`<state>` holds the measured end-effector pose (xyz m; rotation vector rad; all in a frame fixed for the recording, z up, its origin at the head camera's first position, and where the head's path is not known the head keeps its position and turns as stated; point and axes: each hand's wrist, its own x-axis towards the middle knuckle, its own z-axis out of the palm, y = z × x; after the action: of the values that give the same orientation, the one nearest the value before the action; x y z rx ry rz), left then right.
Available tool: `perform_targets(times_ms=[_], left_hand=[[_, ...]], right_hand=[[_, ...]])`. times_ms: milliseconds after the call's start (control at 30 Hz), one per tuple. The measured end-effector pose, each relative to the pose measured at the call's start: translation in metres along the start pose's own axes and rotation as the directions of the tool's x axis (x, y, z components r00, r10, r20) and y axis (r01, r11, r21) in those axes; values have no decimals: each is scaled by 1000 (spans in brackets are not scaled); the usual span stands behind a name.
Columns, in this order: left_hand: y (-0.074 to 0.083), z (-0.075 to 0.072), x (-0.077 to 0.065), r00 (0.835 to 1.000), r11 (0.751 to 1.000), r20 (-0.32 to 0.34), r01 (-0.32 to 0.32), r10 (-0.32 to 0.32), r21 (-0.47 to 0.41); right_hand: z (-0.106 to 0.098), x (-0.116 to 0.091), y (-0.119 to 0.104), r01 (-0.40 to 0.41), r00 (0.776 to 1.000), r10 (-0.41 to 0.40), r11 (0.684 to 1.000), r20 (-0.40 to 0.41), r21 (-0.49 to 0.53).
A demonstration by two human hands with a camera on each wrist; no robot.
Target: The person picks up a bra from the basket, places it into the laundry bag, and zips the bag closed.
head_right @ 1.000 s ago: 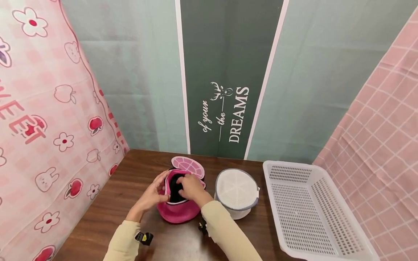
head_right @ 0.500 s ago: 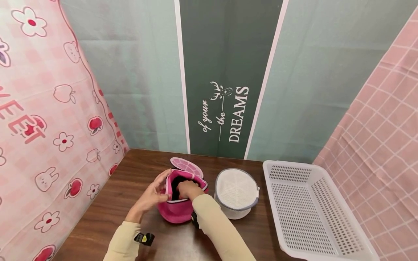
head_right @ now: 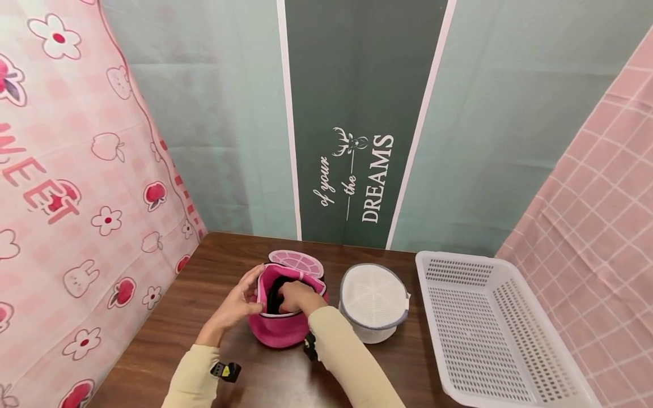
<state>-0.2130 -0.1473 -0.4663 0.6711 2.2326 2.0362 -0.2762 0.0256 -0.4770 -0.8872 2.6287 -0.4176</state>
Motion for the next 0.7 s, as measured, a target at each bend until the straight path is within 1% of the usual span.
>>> perform_targets(times_ms=[67, 133, 167, 233, 267, 300, 333, 367, 400, 433, 467, 533, 567, 600, 633, 667, 700], left_hand=[[8, 2, -1, 1000, 1000, -5, 20, -20, 14], [14, 3, -2, 999, 998, -10, 40, -40, 38], [16, 3, -2, 999, 997, -14, 49, -48, 60], [19, 3, -3, 998, 992, -30, 59, -56, 113], [20, 3, -3, 998, 988, -40, 61, -56, 140], [21, 2, -3, 997, 984, -49, 63, -55, 166], [22, 2, -3, 997, 978, -60, 64, -53, 199], [22, 2, -3, 996, 972, -70, 64, -49, 227], [23, 1, -3, 996, 968, -77, 63, -46, 244], [24, 1, -3, 996, 963, -84, 62, -41, 262], [24, 1, -3, 995, 960, -88, 62, -39, 272], [25, 0, -3, 995, 954, -92, 60, -35, 294], [25, 0, -2, 995, 953, -93, 61, -35, 295], [25, 0, -2, 995, 952, -97, 64, -36, 300], [25, -1, -2, 994, 951, -101, 66, -37, 302], [26, -1, -2, 994, 951, -99, 72, -44, 300], [25, -1, -2, 994, 953, -99, 73, -45, 295]], right_hand=[[-2, -5, 3, 48, 998, -46, 998, -50, 36], [-4, -10, 7, 82, 992, -74, 994, -106, 74], [-5, -12, 8, 89, 988, -75, 991, -136, 99], [-6, -16, 12, 94, 976, -61, 984, -207, 152], [-6, -18, 14, 90, 969, -42, 978, -243, 191], [-6, -20, 16, 83, 960, -14, 968, -280, 237], [-7, -22, 18, 74, 945, 21, 958, -327, 276], [-6, -22, 20, 65, 924, 60, 948, -377, 310], [-6, -22, 22, 65, 898, 96, 936, -430, 346], [-6, -22, 24, 65, 866, 137, 923, -482, 380], [-5, -21, 26, 57, 828, 187, 909, -528, 412], [-5, -19, 31, 40, 744, 278, 889, -607, 457], [-4, -18, 33, 32, 709, 319, 876, -629, 480], [-3, -17, 35, 19, 680, 356, 866, -641, 500], [-3, -16, 37, 1, 658, 391, 854, -644, 520], [-2, -15, 39, -14, 642, 419, 843, -641, 538], [-1, -15, 42, -32, 636, 446, 831, -630, 555]])
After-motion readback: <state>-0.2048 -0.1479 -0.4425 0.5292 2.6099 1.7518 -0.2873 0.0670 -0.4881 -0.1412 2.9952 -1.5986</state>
